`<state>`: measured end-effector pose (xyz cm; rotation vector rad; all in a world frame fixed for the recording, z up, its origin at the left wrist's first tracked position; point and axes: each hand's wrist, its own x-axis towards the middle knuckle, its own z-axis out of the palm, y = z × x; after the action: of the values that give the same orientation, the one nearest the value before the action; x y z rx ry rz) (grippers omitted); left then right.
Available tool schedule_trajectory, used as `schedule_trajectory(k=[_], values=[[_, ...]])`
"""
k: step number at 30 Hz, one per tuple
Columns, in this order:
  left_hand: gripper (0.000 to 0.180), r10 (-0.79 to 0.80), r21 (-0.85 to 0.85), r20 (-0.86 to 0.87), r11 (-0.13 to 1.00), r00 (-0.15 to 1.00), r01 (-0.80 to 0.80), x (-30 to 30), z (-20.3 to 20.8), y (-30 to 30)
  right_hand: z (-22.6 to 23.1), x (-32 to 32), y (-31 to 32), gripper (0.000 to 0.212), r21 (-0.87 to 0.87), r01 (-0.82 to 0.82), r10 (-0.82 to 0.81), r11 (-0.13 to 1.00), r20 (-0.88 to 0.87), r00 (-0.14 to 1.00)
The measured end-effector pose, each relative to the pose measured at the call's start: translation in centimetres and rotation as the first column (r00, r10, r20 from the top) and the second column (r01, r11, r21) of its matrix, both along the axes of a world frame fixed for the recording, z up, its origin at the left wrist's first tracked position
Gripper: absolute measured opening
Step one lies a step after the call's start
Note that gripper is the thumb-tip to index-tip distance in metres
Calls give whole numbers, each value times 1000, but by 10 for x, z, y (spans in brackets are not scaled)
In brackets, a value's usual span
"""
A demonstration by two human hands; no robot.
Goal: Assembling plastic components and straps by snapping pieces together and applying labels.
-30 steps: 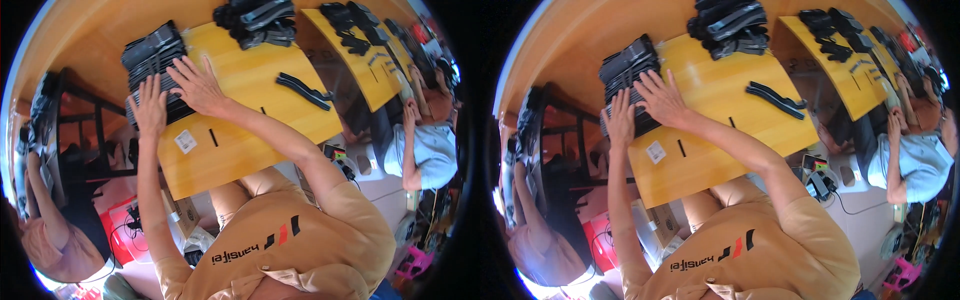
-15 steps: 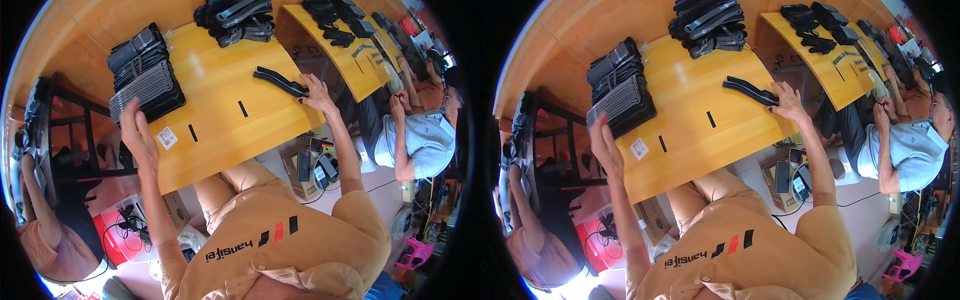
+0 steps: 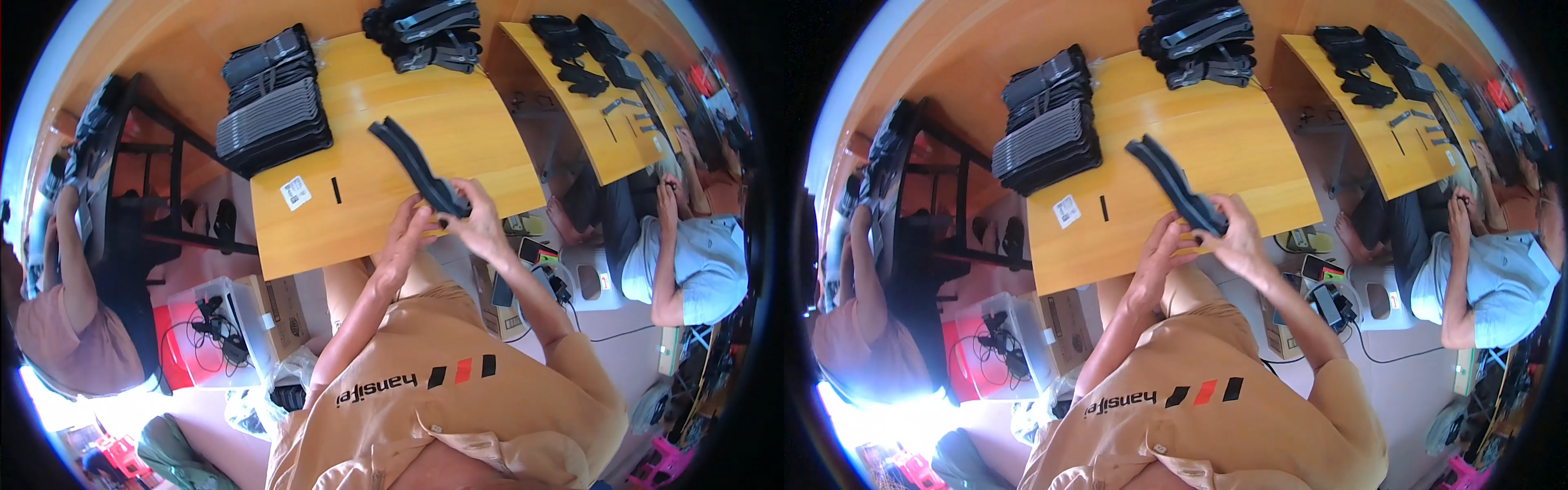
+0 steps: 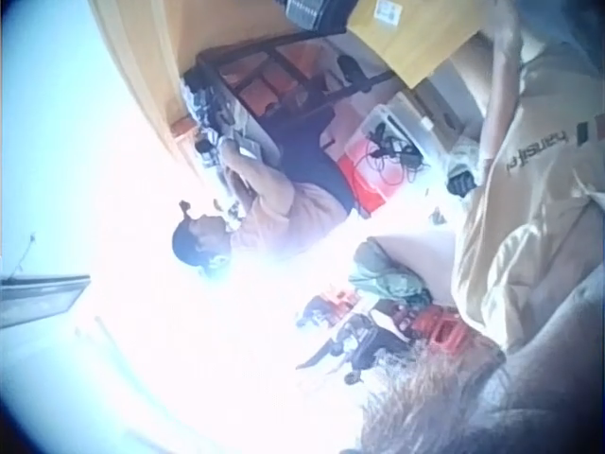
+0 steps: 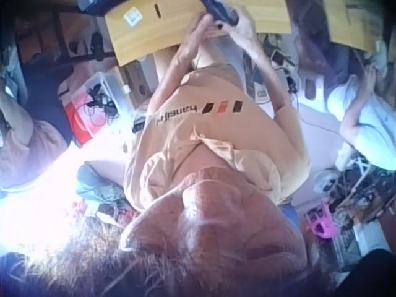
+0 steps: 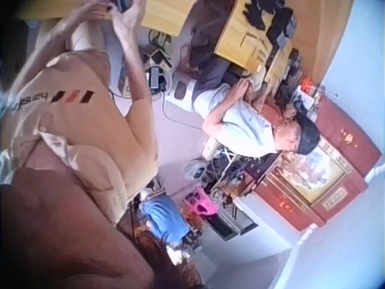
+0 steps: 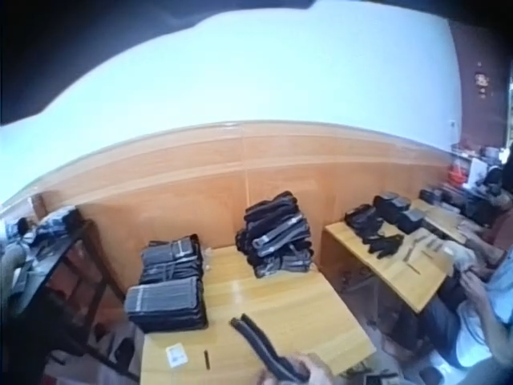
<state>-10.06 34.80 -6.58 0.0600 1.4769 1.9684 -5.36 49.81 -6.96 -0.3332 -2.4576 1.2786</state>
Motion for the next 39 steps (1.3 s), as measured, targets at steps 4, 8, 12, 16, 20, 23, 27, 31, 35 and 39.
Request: schedule_trajectory(k=[4,8,12,16,20,23,27,31,35,39], values=[[31,70,44,-118,997,991,-65,-2,-10,-8,8,8,-28,55,-168,-155,157,973,-2,988],[26,38,105,-106,994,994,-27,-3,-7,-25,15,7,-30,47,-596,-189,290,780,76,954],[23,16,29,-144,1000,990,-12,-2,4,-30,22,8,-30,39,-594,-223,387,773,162,908],[24,-47,-29,-325,999,944,40,-1,0,-38,34,9,-28,33,-561,-247,458,790,272,846],[23,-17,-99,-476,995,879,-34,6,12,-40,47,17,-35,28,-600,-254,452,759,204,868],[19,-51,-181,-363,983,931,-17,9,27,-50,59,22,-30,25,-568,-296,455,768,157,877],[16,-241,-289,-313,946,919,150,-8,43,-96,72,29,8,26,-520,-279,469,808,280,838],[13,-283,-332,-178,919,942,213,-6,50,-155,80,41,72,30,-586,-277,590,762,450,670],[22,-162,-431,-89,896,983,109,-28,58,-243,76,57,142,20,-470,-88,320,878,442,838],[27,-5,-313,-140,949,990,-39,-20,55,-226,20,32,149,18,-388,-4,97,922,220,971]])
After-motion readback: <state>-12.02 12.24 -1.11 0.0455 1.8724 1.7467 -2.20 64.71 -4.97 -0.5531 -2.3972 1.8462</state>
